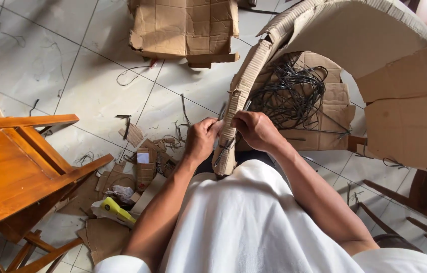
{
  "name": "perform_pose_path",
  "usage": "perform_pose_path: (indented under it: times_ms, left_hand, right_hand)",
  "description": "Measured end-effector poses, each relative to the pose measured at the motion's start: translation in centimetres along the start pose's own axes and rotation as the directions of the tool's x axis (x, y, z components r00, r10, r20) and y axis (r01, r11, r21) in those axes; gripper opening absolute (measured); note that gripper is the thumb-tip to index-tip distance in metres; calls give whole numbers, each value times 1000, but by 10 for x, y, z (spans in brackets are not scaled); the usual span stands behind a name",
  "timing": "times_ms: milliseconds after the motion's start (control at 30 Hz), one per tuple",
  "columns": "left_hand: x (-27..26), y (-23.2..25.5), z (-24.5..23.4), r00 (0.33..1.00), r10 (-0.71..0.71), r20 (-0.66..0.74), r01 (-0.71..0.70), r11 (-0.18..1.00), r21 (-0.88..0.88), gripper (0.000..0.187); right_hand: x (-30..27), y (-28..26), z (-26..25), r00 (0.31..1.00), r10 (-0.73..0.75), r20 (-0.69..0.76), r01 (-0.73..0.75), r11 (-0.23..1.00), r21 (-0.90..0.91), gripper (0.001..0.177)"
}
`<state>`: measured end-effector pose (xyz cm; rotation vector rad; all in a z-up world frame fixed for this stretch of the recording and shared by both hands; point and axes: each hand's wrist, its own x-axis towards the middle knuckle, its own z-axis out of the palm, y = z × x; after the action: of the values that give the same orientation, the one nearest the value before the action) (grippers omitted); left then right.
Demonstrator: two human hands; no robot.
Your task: Wrap the wooden parts of a chair with cardboard and secure them using plastic ties.
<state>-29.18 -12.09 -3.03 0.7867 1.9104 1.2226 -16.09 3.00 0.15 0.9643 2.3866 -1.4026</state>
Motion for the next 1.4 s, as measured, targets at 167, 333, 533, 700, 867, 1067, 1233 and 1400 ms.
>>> perform_pose_path:
  times_ms: [167,333,533,700,867,1067,1233,1400]
  left_hand:
    - [14,-27,13,989,49,140,-57,997,59,18]
    - [8,3,-4,970,45,237,-75,990,119,32]
    - [9,14,-4,968,92,232,-123,985,123,41]
    - [13,15,-1,985,100,139,-115,987,109,49]
    - [10,25,4,995,30,99,-33,999,30,56]
    - [9,28,0,995,9,101,-9,1000,-4,54]
    - [17,27,5,997,24,77,-22,999,-24,51]
    - [19,19,5,996,44,72,-41,998,-50,49]
  right_hand:
    - [-3,-50,-16,994,-91,54,95,992,-80,21]
    - [-2,-65,-21,985,-169,17,170,982,-77,19]
    - [11,2,-2,865,-360,-350,379,925,-14,30]
    - [14,76,37,819,89,-567,112,944,310,34]
    - [-18,72,75,985,145,-93,-85,880,468,29]
    - [-12,68,89,936,242,-257,-121,903,412,16]
    - [-18,59,82,945,150,-291,45,820,571,17]
    - [-28,50,77,965,137,-224,55,728,684,23]
